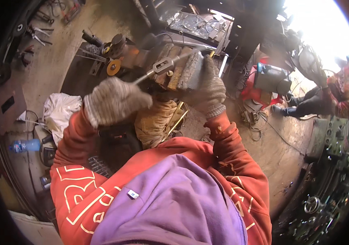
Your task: The person holds a metal workpiece in a vise and uses a tap and die set to create internal threads in a pre-drilled hole.
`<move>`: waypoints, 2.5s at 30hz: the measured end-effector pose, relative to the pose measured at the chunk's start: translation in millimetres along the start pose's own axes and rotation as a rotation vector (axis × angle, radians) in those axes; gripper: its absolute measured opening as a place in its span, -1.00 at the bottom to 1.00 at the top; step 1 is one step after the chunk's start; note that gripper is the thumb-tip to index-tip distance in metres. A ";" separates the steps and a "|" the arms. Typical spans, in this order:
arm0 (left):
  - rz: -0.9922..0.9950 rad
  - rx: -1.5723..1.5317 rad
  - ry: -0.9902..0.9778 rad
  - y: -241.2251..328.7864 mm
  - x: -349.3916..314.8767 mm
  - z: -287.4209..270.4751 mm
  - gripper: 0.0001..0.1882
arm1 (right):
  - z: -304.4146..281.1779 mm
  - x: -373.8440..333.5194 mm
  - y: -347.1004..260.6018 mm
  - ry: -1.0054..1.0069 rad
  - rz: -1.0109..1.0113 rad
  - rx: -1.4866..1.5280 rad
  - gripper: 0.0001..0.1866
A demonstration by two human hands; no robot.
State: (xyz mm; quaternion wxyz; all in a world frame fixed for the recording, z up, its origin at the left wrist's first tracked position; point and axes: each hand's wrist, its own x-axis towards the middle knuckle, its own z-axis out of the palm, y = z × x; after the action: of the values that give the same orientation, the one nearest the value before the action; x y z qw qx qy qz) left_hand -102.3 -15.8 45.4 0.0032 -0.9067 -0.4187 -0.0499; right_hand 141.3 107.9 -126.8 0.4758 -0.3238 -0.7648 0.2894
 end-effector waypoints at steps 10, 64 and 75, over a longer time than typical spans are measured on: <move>-0.298 -0.105 -0.097 -54.2 160.4 7.0 -0.53 | -3.0 4.8 -6.3 0.082 -0.084 -0.196 0.29; -0.155 -0.052 -0.087 -69.0 112.5 -2.8 -0.61 | -6.1 4.3 1.9 -0.051 0.033 -0.042 0.40; -0.008 -0.404 0.134 18.7 134.5 15.1 -0.70 | 1.8 8.8 24.2 -0.067 -0.347 -0.460 0.44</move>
State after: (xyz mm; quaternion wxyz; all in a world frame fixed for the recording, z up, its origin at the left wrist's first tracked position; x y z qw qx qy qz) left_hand -0.1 74.9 43.6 -0.1512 -0.8818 -0.4028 -0.1929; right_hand 142.0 129.5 -140.9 0.4071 -0.2776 -0.8696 0.0331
